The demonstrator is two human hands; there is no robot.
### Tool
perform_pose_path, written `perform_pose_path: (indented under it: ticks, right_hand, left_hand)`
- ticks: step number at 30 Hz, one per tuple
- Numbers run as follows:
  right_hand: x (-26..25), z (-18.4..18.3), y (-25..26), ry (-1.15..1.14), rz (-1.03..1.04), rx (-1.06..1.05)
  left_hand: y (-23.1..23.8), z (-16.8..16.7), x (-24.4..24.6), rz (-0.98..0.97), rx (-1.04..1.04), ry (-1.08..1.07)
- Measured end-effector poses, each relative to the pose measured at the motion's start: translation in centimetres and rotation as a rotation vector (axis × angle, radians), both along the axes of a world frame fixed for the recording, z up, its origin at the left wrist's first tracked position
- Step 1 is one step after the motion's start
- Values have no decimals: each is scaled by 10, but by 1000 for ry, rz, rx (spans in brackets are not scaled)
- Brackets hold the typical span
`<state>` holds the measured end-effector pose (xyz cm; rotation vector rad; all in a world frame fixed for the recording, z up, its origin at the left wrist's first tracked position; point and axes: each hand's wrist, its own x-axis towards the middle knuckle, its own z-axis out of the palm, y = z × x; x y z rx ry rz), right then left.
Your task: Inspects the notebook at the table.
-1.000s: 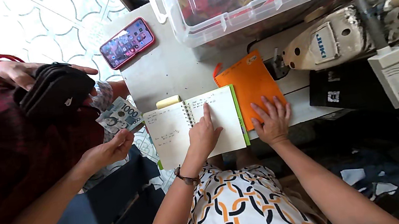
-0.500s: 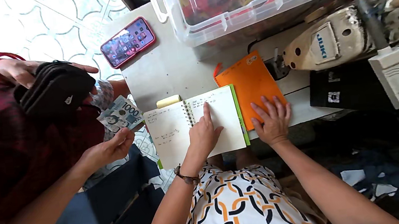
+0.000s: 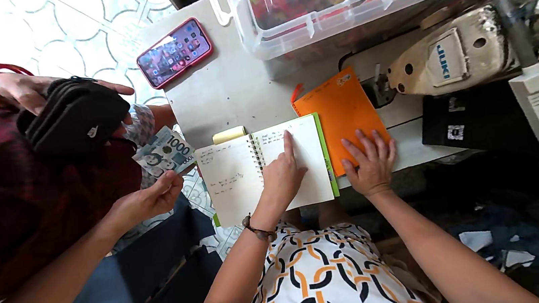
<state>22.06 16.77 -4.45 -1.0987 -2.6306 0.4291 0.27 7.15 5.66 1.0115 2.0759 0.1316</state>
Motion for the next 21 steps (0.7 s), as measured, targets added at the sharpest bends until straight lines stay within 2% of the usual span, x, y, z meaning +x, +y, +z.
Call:
perform_pose_path:
  ticks: [5,21]
  right_hand:
    - [0,0,0,-14,-2,-10]
    - [0,1,-1,1,0,4]
  left_hand:
    - [2,1,-1,-36,-66,0]
    - [1,0,1,-6,-32,-2]
